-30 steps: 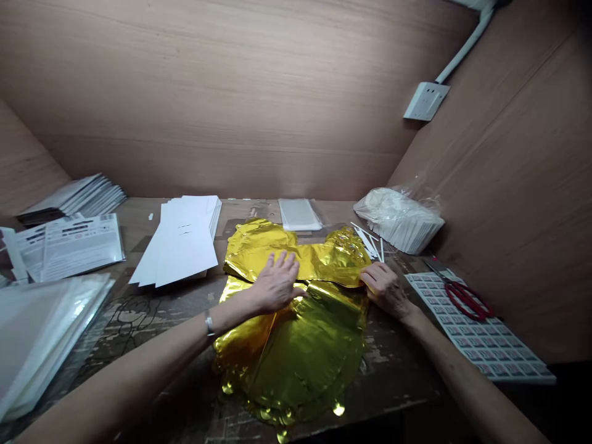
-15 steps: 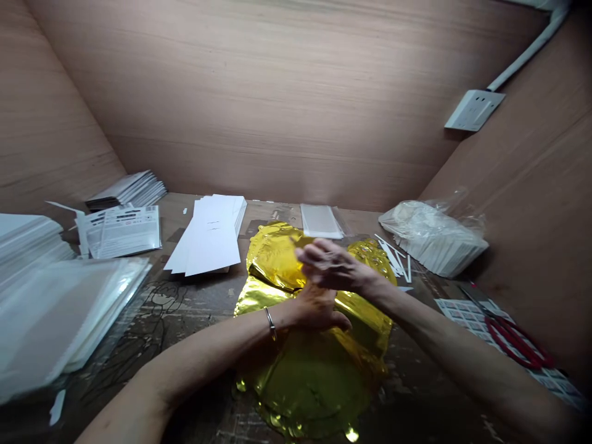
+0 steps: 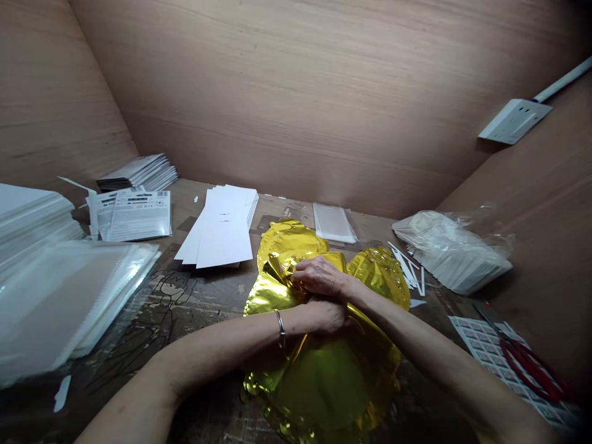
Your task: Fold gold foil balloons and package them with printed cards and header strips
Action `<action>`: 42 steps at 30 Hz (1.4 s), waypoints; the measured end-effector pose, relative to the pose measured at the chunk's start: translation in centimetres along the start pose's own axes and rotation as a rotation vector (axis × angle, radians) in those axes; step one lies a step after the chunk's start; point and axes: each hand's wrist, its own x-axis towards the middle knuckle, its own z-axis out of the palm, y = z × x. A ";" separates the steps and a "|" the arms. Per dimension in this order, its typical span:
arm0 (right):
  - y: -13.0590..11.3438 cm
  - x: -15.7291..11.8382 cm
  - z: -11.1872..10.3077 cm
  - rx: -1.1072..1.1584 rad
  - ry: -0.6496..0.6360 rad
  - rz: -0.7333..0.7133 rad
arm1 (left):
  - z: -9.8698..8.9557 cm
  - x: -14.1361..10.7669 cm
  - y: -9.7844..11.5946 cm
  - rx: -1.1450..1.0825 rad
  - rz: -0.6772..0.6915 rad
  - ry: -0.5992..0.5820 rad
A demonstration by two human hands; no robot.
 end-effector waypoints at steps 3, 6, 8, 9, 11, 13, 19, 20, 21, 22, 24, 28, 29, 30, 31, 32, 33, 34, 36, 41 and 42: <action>0.6 -0.6 0.7 0.243 0.107 0.122 | -1.1 -0.3 1.0 0.087 -0.062 -0.128; 1.0 -1.5 1.4 0.647 0.157 0.172 | -2.7 -1.7 2.3 0.170 -0.042 -0.129; 1.1 -2.2 2.0 0.942 0.194 0.227 | -4.1 -3.0 2.8 0.211 -0.012 -0.076; 1.1 -2.5 2.4 1.077 0.232 0.274 | -4.8 -3.7 2.9 0.218 0.010 -0.047; 1.0 -3.0 3.2 1.314 0.334 0.385 | -6.1 -5.0 2.7 0.209 0.046 0.014; 1.0 -3.2 4.0 1.496 0.448 0.486 | -7.0 -5.9 2.0 0.203 0.075 0.099; 1.1 -2.6 4.8 1.776 0.721 0.600 | -5.8 -6.2 -1.7 0.255 -0.017 0.027; 1.1 -2.5 4.5 1.792 0.745 0.620 | -5.4 -6.1 -2.3 0.249 -0.033 -0.024; 1.1 -2.4 4.2 1.796 0.767 0.640 | -5.1 -6.0 -2.8 0.239 -0.042 -0.068; 1.2 -2.5 3.7 1.778 0.786 0.662 | -4.8 -5.9 -3.3 0.229 -0.044 -0.097; 1.5 -3.1 2.5 1.660 0.810 0.696 | -4.6 -5.9 -3.9 0.217 -0.032 -0.125; 2.1 -6.6 0.2 1.058 0.668 0.640 | -5.0 -5.9 -4.3 0.218 0.009 -0.142; 2.1 -7.7 0.0 0.871 0.592 0.599 | -5.1 -5.8 -4.3 0.216 0.017 -0.147; 2.1 -8.8 0.0 0.703 0.515 0.556 | -5.2 -5.8 -4.3 0.210 0.022 -0.154; 2.0 -9.7 0.1 0.559 0.446 0.515 | -5.4 -5.7 -4.4 0.203 0.025 -0.161; 1.8 -10.6 0.4 0.445 0.392 0.479 | -5.5 -5.6 -4.4 0.195 0.026 -0.169; 1.7 -11.3 0.9 0.355 0.358 0.454 | -5.7 -5.4 -4.5 0.186 0.029 -0.178; 1.6 -11.8 1.3 0.283 0.342 0.441 | -5.8 -5.3 -4.6 0.179 0.035 -0.184; 1.3 -12.4 2.2 0.179 0.351 0.431 | -6.1 -4.9 -4.9 0.170 0.055 -0.191; 1.0 -12.4 3.2 0.063 0.388 0.401 | -6.3 -3.7 -6.3 0.173 0.106 -0.200; 0.9 -12.3 3.2 0.040 0.386 0.395 | -6.3 -3.5 -6.5 0.175 0.117 -0.207</action>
